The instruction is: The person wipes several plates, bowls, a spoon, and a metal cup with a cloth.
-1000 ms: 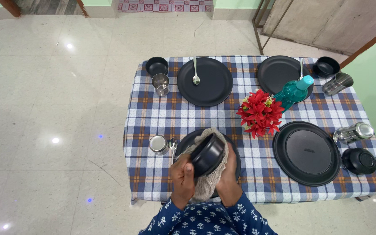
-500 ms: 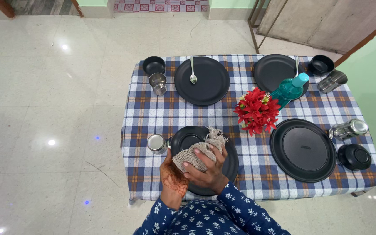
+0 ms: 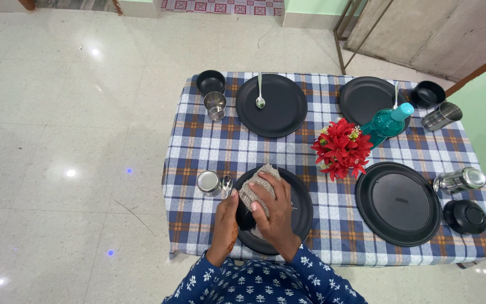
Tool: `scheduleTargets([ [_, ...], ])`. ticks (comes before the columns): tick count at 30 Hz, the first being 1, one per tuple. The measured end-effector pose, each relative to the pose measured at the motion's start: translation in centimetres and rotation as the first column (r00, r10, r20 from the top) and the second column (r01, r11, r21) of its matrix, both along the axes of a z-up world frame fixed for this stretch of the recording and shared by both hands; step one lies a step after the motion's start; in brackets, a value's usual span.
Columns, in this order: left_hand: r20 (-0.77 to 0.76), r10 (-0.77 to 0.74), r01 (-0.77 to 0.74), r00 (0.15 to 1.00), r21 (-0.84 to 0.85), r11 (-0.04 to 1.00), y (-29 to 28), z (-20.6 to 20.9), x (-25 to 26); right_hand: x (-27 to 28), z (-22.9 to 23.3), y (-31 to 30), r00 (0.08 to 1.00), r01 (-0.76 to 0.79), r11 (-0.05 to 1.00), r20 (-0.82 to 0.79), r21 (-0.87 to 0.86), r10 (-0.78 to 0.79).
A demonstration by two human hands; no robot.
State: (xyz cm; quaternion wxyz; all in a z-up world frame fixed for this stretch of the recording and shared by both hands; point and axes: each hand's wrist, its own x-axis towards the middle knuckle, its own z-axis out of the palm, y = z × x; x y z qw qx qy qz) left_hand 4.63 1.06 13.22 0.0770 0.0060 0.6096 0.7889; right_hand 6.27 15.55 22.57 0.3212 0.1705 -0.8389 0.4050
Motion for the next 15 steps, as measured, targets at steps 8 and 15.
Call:
scheduleTargets([
  [8, 0.517, -0.101, -0.345, 0.850, 0.692, 0.634, 1.8, 2.5, 0.3, 2.2, -4.5, 0.0, 0.928, 0.193, 0.868, -0.373, 0.457, -0.010],
  [15, 0.532, -0.138, -0.374, 0.836, 0.735, 0.565, 0.6, -0.2, 1.2, 1.7, -6.3, 0.9, 0.944, -0.148, 0.988, -0.290, 0.049, 0.156],
])
